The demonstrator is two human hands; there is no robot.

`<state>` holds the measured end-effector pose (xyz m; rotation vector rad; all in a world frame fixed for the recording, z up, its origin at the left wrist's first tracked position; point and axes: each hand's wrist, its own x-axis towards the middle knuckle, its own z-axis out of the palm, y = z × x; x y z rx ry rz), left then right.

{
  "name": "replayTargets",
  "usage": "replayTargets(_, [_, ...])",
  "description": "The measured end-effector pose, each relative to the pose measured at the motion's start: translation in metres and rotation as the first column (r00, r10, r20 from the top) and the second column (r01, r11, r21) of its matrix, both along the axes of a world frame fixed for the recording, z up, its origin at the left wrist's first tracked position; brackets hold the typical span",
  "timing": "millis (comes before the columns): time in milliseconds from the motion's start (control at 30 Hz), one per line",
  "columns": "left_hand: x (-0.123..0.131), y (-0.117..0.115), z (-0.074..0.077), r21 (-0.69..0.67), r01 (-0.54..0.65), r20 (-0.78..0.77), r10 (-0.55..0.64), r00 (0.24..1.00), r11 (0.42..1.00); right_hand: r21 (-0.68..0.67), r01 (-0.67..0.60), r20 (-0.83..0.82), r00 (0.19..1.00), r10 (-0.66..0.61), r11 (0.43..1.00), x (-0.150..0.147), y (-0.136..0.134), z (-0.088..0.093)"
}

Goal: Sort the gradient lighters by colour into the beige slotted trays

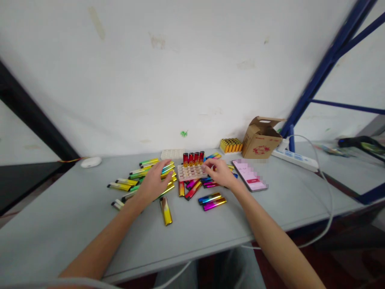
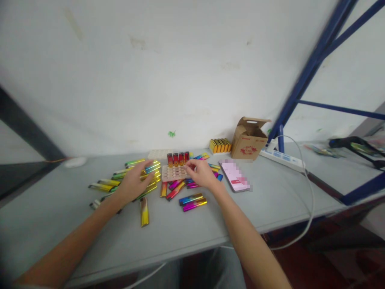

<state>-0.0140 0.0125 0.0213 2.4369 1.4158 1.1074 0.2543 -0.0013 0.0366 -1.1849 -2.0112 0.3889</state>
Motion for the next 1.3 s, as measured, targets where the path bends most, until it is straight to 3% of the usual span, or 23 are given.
replayTargets(100, [0.004, -0.002, -0.005, 0.021, 0.034, -0.029, -0.034, 0.999, 0.999, -0.089, -0.276, 0.061, 0.957, 0.282, 0.957, -0.016, -0.008, -0.004])
replayTargets(200, [0.011, -0.003, -0.009, 0.024, 0.082, -0.069, -0.08, 0.994, 0.996, -0.18, -0.414, 0.162, 0.883, 0.441, 0.893, -0.025, -0.013, -0.008])
replayTargets(500, [0.017, -0.013, -0.008, 0.069, 0.101, -0.09, -0.095, 0.991, 0.992, -0.218, -0.428, 0.261, 0.84, 0.475, 0.877, -0.026, -0.017, -0.007])
replayTargets(633, [0.017, -0.013, -0.006, 0.09, 0.065, -0.076, -0.059, 0.995, 0.994, -0.137, -0.432, 0.143, 0.882, 0.449, 0.891, -0.026, -0.016, -0.007])
replayTargets(700, [0.016, -0.012, -0.006, 0.098, 0.057, -0.068, -0.05, 0.996, 0.994, -0.129, -0.425, -0.041, 0.905, 0.423, 0.896, -0.027, -0.015, -0.005])
replayTargets(767, [0.015, -0.011, -0.006, 0.106, 0.059, -0.066, -0.052, 0.996, 0.993, -0.179, -0.437, -0.332, 0.87, 0.364, 0.882, -0.027, -0.014, -0.002])
replayTargets(867, [0.015, -0.011, -0.006, 0.117, 0.066, -0.075, -0.057, 0.996, 0.991, -0.238, -0.519, -0.752, 0.633, 0.182, 0.821, -0.025, -0.011, 0.003])
replayTargets(933, [0.016, -0.012, -0.007, 0.121, 0.063, -0.084, -0.053, 0.995, 0.991, -0.228, -0.577, -0.899, 0.434, 0.058, 0.784, -0.022, -0.009, 0.006])
replayTargets(1000, [0.017, -0.012, -0.008, 0.123, 0.058, -0.09, -0.047, 0.995, 0.991, -0.22, -0.639, -0.957, 0.288, -0.037, 0.737, -0.018, -0.007, 0.009])
replayTargets(1067, [0.018, -0.013, -0.009, 0.128, 0.061, -0.095, -0.049, 0.994, 0.99, -0.225, -0.7, -0.971, 0.217, -0.098, 0.677, -0.015, -0.007, 0.011])
replayTargets(1200, [0.019, -0.013, -0.01, 0.134, 0.07, -0.104, -0.056, 0.993, 0.988, -0.274, -0.772, -0.962, 0.232, -0.147, 0.574, -0.015, -0.009, 0.01])
replayTargets(1300, [0.02, -0.014, -0.011, 0.124, 0.079, -0.107, -0.065, 0.992, 0.989, -0.275, -0.792, -0.961, 0.23, -0.15, 0.546, -0.019, -0.011, 0.009])
